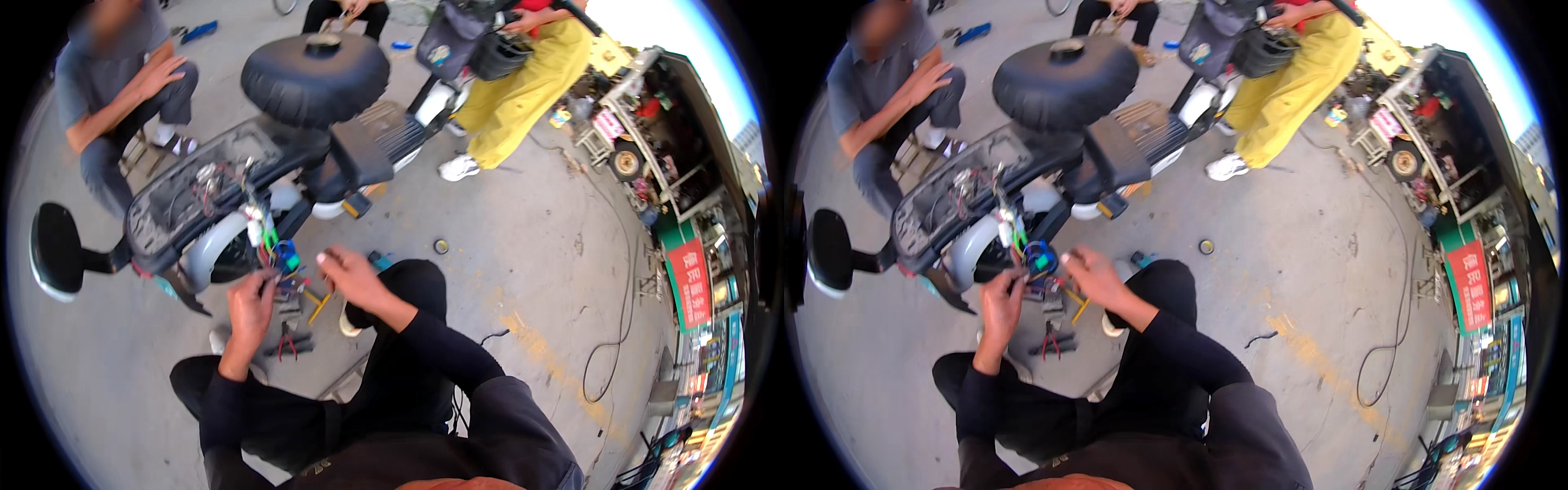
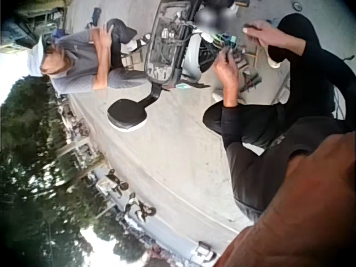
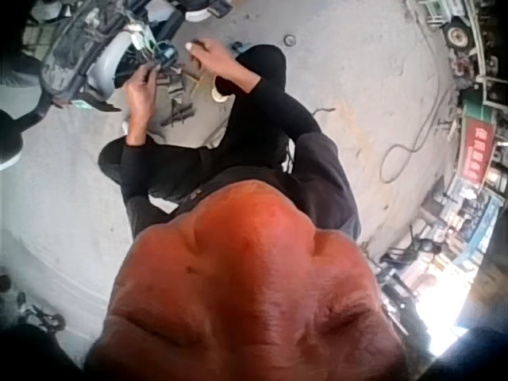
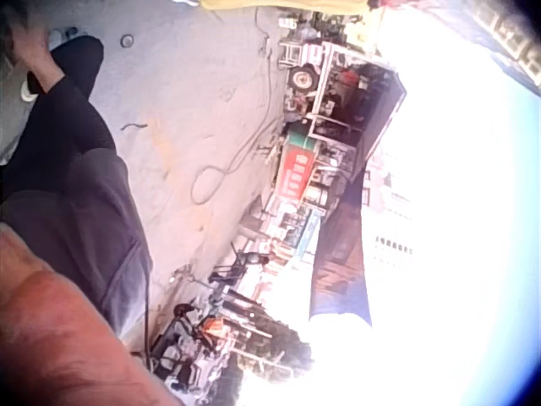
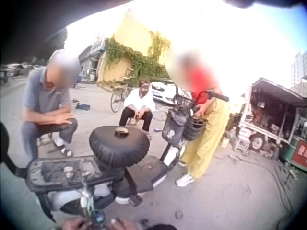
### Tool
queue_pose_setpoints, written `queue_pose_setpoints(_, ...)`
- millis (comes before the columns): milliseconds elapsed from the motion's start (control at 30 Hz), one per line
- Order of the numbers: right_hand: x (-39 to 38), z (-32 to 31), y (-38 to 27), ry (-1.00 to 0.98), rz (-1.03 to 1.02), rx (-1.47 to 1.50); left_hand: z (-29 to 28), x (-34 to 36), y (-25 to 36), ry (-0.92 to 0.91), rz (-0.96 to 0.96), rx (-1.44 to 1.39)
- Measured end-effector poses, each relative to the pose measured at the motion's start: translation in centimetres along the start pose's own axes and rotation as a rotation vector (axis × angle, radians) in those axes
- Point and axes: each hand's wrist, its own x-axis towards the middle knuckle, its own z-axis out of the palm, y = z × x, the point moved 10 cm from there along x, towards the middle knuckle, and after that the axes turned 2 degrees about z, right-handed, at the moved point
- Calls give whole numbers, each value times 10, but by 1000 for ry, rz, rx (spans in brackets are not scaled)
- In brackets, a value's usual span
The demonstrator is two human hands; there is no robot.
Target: The person sits on a low stool and repairs the wiring of an electric scooter. They use shears to cut wires and connectors, then strip and twist the wire ends by hand. The person handles a silver control box and various colored wires throughout the process.
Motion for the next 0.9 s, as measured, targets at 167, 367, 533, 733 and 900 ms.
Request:
queue_pose_setpoints(167,19,9,-48,-119,-191,34,-38,20,12,23,-96,-25)
queue_pose_setpoints(367,41,84,-96,-753,-188,-458,-116,34,44,108,-186,-26)
queue_pose_setpoints(533,50,103,-86,-889,-137,-378,-153,37,65,272,-161,31)
queue_pose_setpoints(733,14,159,-92,-717,-368,-336,-185,68,104,337,-65,8)
queue_pose_setpoints(900,8,185,-118,-612,-419,-76,-155,101,144,196,-7,54)
